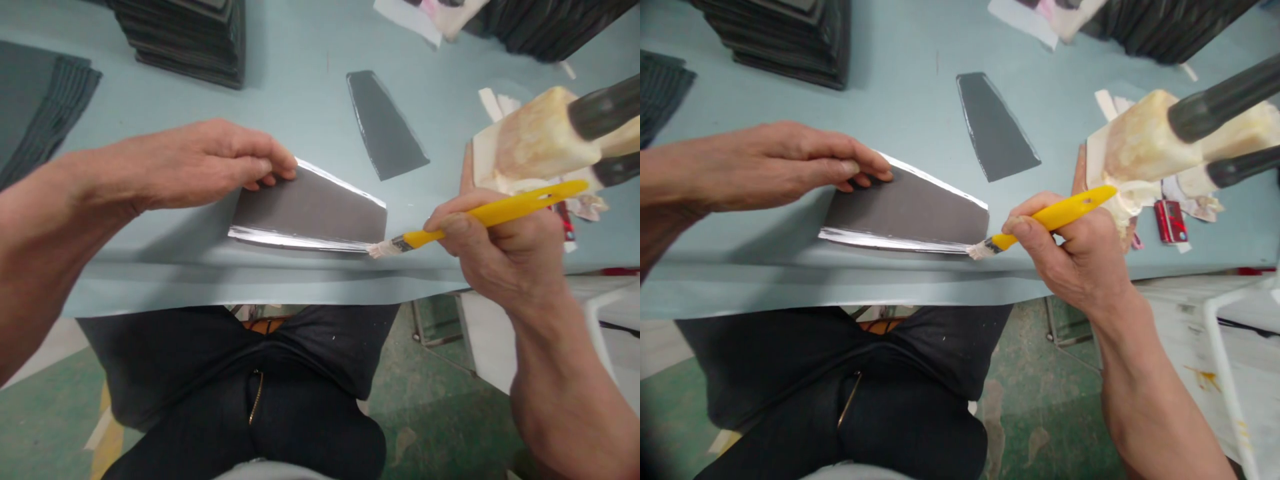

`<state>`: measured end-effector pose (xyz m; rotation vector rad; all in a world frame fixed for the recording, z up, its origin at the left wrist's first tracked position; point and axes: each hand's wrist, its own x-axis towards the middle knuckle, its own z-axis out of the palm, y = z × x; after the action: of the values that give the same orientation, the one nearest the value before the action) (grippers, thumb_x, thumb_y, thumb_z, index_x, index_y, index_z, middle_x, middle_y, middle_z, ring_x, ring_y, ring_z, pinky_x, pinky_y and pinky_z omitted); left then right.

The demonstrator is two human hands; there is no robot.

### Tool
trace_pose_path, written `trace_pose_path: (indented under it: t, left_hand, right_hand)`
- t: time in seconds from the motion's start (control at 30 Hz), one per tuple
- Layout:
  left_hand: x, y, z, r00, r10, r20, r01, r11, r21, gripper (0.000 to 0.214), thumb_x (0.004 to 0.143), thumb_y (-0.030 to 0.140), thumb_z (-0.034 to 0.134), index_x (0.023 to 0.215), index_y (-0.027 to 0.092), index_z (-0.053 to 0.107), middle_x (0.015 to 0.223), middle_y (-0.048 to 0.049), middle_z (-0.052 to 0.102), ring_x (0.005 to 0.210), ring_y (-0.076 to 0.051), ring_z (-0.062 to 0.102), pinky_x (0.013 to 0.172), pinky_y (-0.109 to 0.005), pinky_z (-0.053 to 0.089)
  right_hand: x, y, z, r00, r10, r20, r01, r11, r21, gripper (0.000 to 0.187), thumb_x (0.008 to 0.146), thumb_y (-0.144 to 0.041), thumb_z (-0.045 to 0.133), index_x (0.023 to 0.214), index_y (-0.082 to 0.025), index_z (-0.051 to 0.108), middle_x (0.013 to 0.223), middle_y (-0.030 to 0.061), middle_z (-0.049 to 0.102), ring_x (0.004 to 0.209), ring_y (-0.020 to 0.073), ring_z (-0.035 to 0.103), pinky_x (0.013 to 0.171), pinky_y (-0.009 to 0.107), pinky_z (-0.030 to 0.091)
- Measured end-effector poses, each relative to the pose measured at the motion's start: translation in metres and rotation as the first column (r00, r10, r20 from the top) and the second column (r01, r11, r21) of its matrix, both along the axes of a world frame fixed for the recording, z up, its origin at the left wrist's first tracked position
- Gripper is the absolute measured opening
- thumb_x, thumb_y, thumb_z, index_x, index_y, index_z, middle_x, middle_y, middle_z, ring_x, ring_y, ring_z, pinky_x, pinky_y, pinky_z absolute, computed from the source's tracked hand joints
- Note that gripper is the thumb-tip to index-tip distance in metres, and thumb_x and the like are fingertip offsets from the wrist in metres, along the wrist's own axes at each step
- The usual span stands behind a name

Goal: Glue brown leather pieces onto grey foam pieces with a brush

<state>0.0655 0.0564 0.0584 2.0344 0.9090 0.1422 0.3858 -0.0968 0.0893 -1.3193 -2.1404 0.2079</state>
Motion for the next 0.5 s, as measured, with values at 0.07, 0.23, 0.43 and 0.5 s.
trace_pose_path:
  t: [0.07,0.23,0.43,0.5]
  left_hand:
    - [-0.001,-0.002,0.0,0.999,-0.028,-0.023,0.03,0.997,0.07,0.044,0.103,0.034,0.049,0.135,0.019,0.074,0.133,-0.0046,0.077,0.115,-0.019,0.066,0.113,-0.039,0.047]
    - [-0.004,-0.006,0.003,0.995,-0.071,-0.07,0.083,0.98,0.18,0.046,0.105,0.038,0.045,0.139,0.023,0.072,0.139,-0.0027,0.075,0.123,-0.022,0.065,0.114,-0.04,0.045]
    - [-0.004,-0.026,0.002,0.988,-0.138,-0.075,0.155,0.935,0.32,0.048,0.107,0.036,0.039,0.14,0.019,0.069,0.14,-0.0081,0.074,0.125,-0.027,0.069,0.115,-0.044,0.051]
    - [-0.004,-0.035,-0.003,0.985,-0.16,-0.07,0.175,0.887,0.428,0.045,0.108,0.028,0.037,0.138,0.017,0.069,0.144,-0.0094,0.073,0.13,-0.027,0.069,0.119,-0.045,0.051]
  right_hand:
    - [0.01,-0.006,-0.001,0.999,-0.033,0.016,0.032,0.999,0.025,0.02,0.1,-0.019,0.067,0.081,-0.021,0.072,0.056,-0.005,0.055,0.044,0.008,0.046,0.045,0.024,0.035]
    - [0.026,-0.024,-0.007,0.967,-0.253,-0.036,0.256,0.961,0.105,0.028,0.103,-0.032,0.065,0.08,-0.021,0.075,0.056,-0.0009,0.057,0.049,0.0111,0.051,0.05,0.029,0.036]
    - [0.022,-0.039,-0.022,0.826,-0.39,-0.407,0.476,0.869,0.135,0.031,0.095,-0.046,0.079,0.079,-0.02,0.072,0.057,-0.0019,0.058,0.047,0.011,0.052,0.047,0.026,0.041]
    - [0.016,-0.039,-0.028,0.758,-0.397,-0.517,0.499,0.864,0.069,0.033,0.09,-0.048,0.084,0.078,-0.02,0.069,0.057,-0.0035,0.058,0.046,0.0107,0.052,0.047,0.026,0.043]
